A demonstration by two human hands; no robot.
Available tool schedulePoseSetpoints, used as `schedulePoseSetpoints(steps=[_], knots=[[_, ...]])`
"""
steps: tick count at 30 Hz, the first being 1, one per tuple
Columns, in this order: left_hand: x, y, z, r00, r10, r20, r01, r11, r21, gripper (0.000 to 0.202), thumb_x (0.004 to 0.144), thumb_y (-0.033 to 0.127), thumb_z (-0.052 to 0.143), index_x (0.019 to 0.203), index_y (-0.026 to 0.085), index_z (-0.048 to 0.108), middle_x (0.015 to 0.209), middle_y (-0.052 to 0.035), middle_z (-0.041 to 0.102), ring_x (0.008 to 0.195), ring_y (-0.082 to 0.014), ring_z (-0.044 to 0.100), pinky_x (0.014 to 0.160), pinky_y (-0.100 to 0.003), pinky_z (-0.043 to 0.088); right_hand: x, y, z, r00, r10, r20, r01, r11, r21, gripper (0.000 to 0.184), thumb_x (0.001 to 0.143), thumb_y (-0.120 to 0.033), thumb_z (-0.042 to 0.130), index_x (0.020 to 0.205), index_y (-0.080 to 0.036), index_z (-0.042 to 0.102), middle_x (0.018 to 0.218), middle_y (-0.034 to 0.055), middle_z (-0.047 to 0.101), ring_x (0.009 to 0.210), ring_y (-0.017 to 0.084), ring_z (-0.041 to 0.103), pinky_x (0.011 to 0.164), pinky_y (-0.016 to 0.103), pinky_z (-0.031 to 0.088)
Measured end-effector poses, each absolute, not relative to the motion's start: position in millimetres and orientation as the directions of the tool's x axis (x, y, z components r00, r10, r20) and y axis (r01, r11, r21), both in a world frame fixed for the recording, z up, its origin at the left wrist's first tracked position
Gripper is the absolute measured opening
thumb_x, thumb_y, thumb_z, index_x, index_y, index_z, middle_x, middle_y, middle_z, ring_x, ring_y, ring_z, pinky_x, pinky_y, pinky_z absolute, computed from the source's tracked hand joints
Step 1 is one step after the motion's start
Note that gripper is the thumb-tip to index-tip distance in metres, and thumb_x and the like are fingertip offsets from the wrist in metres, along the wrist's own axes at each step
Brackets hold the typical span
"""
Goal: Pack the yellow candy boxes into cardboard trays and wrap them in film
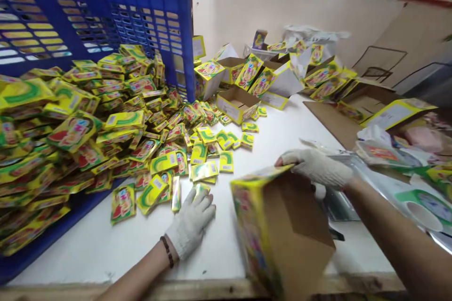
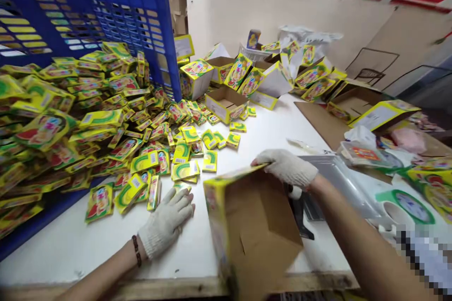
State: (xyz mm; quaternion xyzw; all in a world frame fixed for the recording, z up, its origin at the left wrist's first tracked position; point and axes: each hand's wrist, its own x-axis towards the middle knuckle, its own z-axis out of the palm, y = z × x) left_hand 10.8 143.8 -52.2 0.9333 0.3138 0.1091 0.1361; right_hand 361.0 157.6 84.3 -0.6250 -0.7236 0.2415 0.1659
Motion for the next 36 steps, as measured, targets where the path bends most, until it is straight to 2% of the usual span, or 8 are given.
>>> schedulePoseSetpoints(steps=[5,9,14,18,24,28,31,36], knots=[[-10,128,-49,0.439,0.803,0.404,0.501,-0.592,0.631,0.027,0.093,0.018,0.043,0.107,0.02,0.066,0.111,-0.0098,0.067,0.12,-0.0213,0.057,0.104,-0.038,0.047,288,191,70,-0.63,0.775,-0.056,0.713,0.548,-0.437,0.048,0.073,-0.004,0.041,0.103,-0.022,0.074,0.109,0.0054,0.071,0.103,0.018,0.064,0.096,0.032,0.048],[-17,100,-42,0.246,0.926,0.287,0.452,-0.372,0.811,0.037,0.096,0.03,0.046,0.13,0.021,0.056,0.131,-0.0084,0.062,0.124,-0.0216,0.056,0.106,-0.037,0.048,258,188,48,-0.366,0.93,-0.034,0.827,0.308,-0.47,0.072,0.078,-0.019,0.057,0.147,-0.022,0.04,0.145,0.0087,0.05,0.122,0.022,0.056,0.103,0.035,0.044],[-15,63,-39,0.547,0.756,0.359,0.423,-0.62,0.661,0.038,0.094,0.026,0.05,0.132,0.025,0.054,0.128,-0.0052,0.065,0.117,-0.017,0.061,0.1,-0.029,0.05,266,169,29,-0.196,0.843,-0.502,0.978,0.131,-0.163,0.041,0.088,-0.028,0.052,0.127,-0.017,0.06,0.121,0.0149,0.068,0.107,0.028,0.065,0.089,0.036,0.049],[-12,70,-34,0.417,0.816,0.401,0.633,-0.577,0.516,0.02,0.09,0.021,0.051,0.108,0.02,0.061,0.102,-0.0077,0.068,0.099,-0.0197,0.063,0.086,-0.032,0.053,266,160,20,-0.192,0.841,-0.506,0.977,0.213,-0.017,0.033,0.091,-0.024,0.046,0.118,-0.019,0.064,0.117,0.0132,0.07,0.106,0.027,0.066,0.086,0.034,0.048],[7,118,-20,0.281,0.96,0.012,0.952,-0.281,0.119,0.04,0.081,0.036,0.062,0.116,0.015,0.057,0.104,-0.0128,0.059,0.095,-0.0319,0.056,0.078,-0.045,0.046,235,153,12,-0.267,0.885,-0.382,0.963,0.23,-0.142,0.027,0.088,-0.031,0.054,0.11,-0.021,0.066,0.11,0.0129,0.071,0.099,0.029,0.067,0.081,0.038,0.051],[8,128,-29,0.27,0.963,-0.002,0.953,-0.267,0.142,0.036,0.086,0.03,0.053,0.119,0.016,0.055,0.11,-0.0136,0.059,0.099,-0.0304,0.056,0.081,-0.043,0.045,233,146,15,-0.282,0.959,-0.032,0.884,0.247,-0.398,0.057,0.077,-0.037,0.068,0.129,-0.02,0.057,0.129,0.014,0.063,0.116,0.031,0.06,0.098,0.046,0.048],[-7,123,-38,0.275,0.96,0.056,0.948,-0.281,0.147,0.034,0.087,0.028,0.05,0.119,0.016,0.056,0.108,-0.0127,0.06,0.101,-0.0288,0.056,0.084,-0.041,0.045,242,136,19,-0.137,0.965,0.223,0.801,0.24,-0.548,0.047,0.084,-0.033,0.057,0.127,-0.018,0.058,0.129,0.0138,0.062,0.12,0.028,0.058,0.104,0.046,0.045],[-31,104,-34,0.384,0.907,0.174,0.9,-0.41,0.149,0.027,0.088,0.022,0.048,0.111,0.015,0.06,0.096,-0.012,0.06,0.087,-0.0255,0.058,0.076,-0.04,0.048,269,93,44,0.085,0.947,0.309,0.75,0.143,-0.646,0.03,0.086,-0.036,0.054,0.11,-0.022,0.064,0.111,0.0093,0.069,0.1,0.024,0.065,0.093,0.039,0.051]])
